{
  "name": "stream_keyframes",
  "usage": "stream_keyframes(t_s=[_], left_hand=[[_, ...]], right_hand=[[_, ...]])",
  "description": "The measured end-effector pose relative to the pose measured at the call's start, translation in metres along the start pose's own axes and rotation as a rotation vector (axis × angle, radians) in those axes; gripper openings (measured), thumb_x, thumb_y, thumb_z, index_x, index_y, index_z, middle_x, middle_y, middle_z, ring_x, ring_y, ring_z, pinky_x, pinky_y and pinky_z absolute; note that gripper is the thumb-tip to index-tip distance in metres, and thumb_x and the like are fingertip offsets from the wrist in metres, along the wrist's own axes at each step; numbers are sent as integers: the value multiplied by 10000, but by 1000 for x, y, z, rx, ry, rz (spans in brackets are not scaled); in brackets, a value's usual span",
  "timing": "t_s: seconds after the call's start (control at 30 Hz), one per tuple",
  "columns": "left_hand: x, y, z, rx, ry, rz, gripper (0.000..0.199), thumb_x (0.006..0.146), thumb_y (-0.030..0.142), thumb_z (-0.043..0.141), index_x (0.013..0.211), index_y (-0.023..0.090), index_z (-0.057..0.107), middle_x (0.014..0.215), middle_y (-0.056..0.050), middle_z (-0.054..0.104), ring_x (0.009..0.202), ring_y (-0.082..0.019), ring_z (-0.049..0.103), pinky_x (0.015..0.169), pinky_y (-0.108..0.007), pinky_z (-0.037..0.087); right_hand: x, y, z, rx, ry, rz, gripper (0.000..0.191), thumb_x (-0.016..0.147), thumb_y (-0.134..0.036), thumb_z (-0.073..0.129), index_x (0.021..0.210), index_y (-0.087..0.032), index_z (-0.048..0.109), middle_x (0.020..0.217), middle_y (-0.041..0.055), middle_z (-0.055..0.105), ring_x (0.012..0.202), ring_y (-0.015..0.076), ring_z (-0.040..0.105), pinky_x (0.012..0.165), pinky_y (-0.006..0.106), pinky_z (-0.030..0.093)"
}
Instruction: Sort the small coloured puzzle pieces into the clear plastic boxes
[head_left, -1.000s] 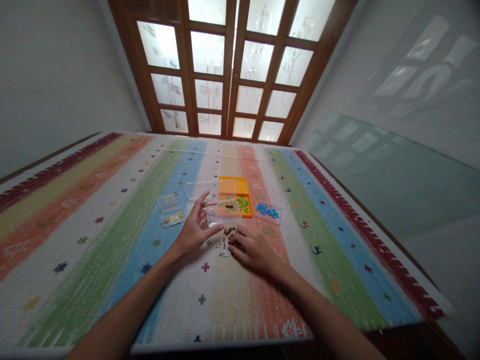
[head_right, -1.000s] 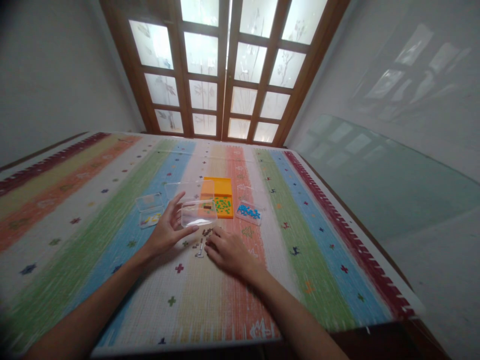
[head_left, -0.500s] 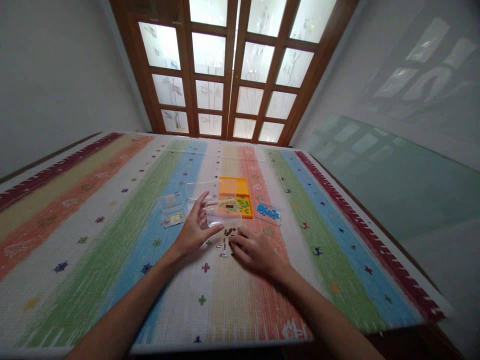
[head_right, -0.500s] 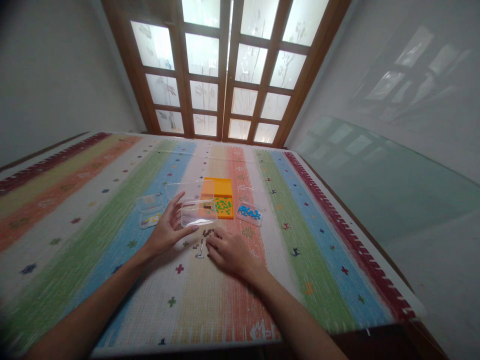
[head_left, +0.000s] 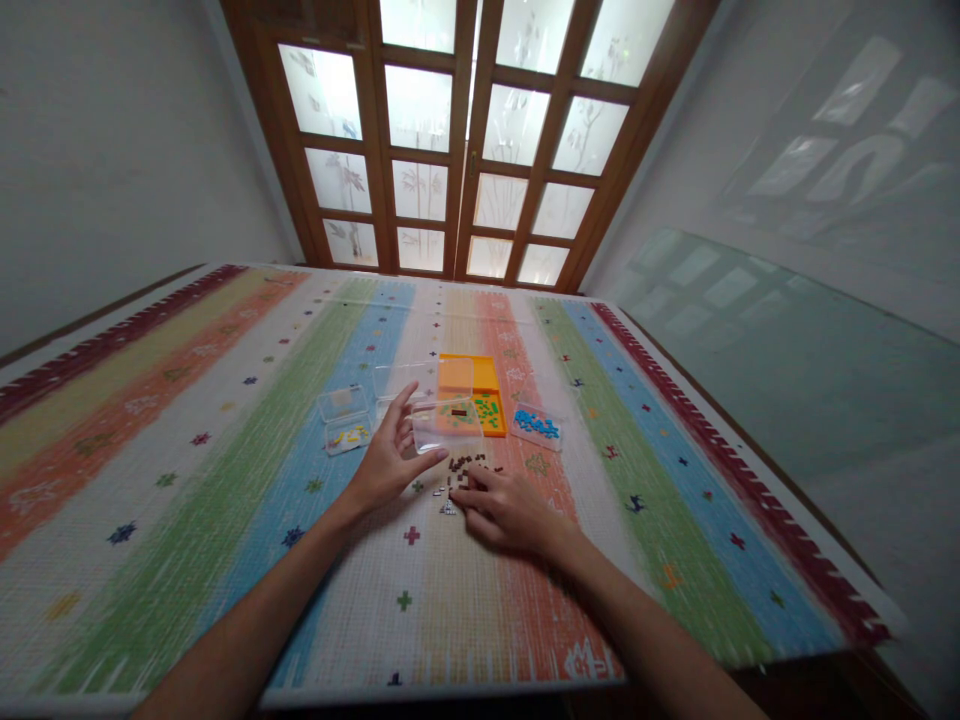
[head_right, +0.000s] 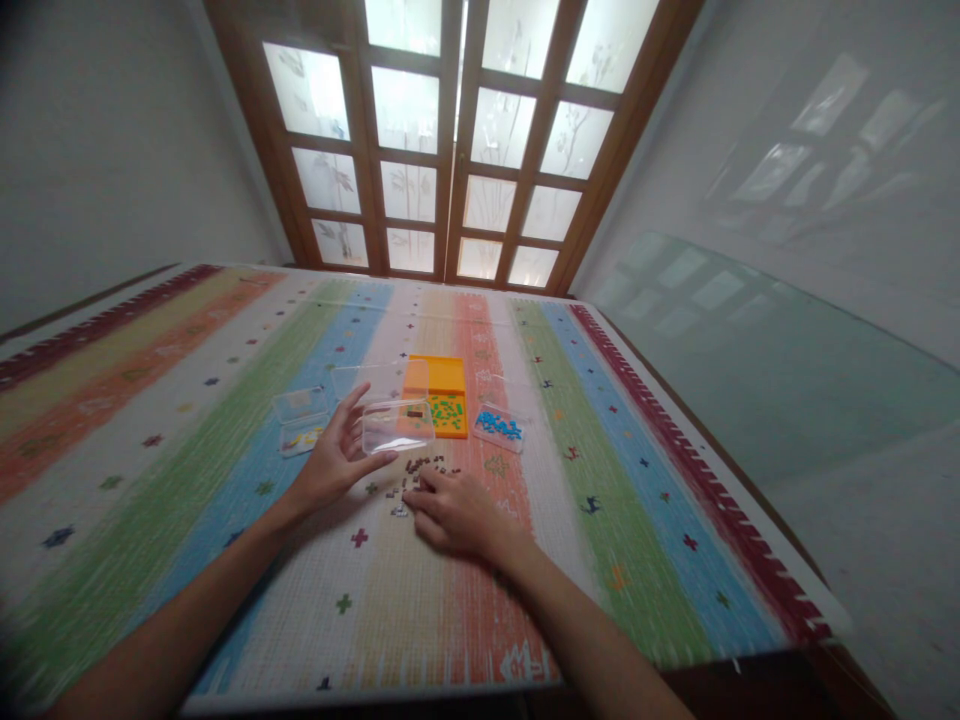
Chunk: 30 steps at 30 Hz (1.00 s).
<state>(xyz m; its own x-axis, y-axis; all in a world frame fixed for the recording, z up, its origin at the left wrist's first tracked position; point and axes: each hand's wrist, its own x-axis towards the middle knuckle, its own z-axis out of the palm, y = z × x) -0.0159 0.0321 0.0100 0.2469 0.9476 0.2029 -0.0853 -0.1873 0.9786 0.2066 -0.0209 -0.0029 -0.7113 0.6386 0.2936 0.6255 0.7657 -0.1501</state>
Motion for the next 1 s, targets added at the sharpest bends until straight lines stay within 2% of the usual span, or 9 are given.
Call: stream_keyframes(t_s=[0.17,0.33,0.5,0.73,1.0], left_hand=[[0,0,0,3,6,-16,1011,729,275,866,1557,356,291,1404,-111,501,1267,-272,588,1133,-525,439],[0,1,1,4,12,-26,1014,722,285,868,1554,341,292,1405,-115,487,1270,-278,584,1135,-532,434],[-1,2,1,2,6,-14,999,733,274,864,1552,349,297,1416,-115,488,1285,-280,575,1133,-527,436],[0,3,0,0,-1,-23,1012,730,281,866,1558,339,288,1440,-133,500,1280,-280,584,1139,-542,423],[0,3,0,-2,19,-32,1010,713,273,875,1548,346,311,1452,-129,480,1296,-292,572,1142,-550,423]], right_hand=[[1,-1,-2,7,21,19,204,899,-177,508,908,-190,712,890,54,624,673,140,515,587,264,365],[6,-7,-2,16,63,14,295,998,-337,482,1126,-212,717,925,69,621,715,154,527,594,265,359],[10,-15,-2,-17,-16,16,374,984,-504,506,1151,-237,707,950,74,607,746,169,538,588,271,330],[9,-17,0,1,4,-32,372,979,-515,515,1065,-207,706,957,78,619,745,158,543,602,272,339],[9,-14,-3,-17,-5,43,396,985,-507,508,1115,-179,687,929,84,630,717,165,545,605,278,371]])
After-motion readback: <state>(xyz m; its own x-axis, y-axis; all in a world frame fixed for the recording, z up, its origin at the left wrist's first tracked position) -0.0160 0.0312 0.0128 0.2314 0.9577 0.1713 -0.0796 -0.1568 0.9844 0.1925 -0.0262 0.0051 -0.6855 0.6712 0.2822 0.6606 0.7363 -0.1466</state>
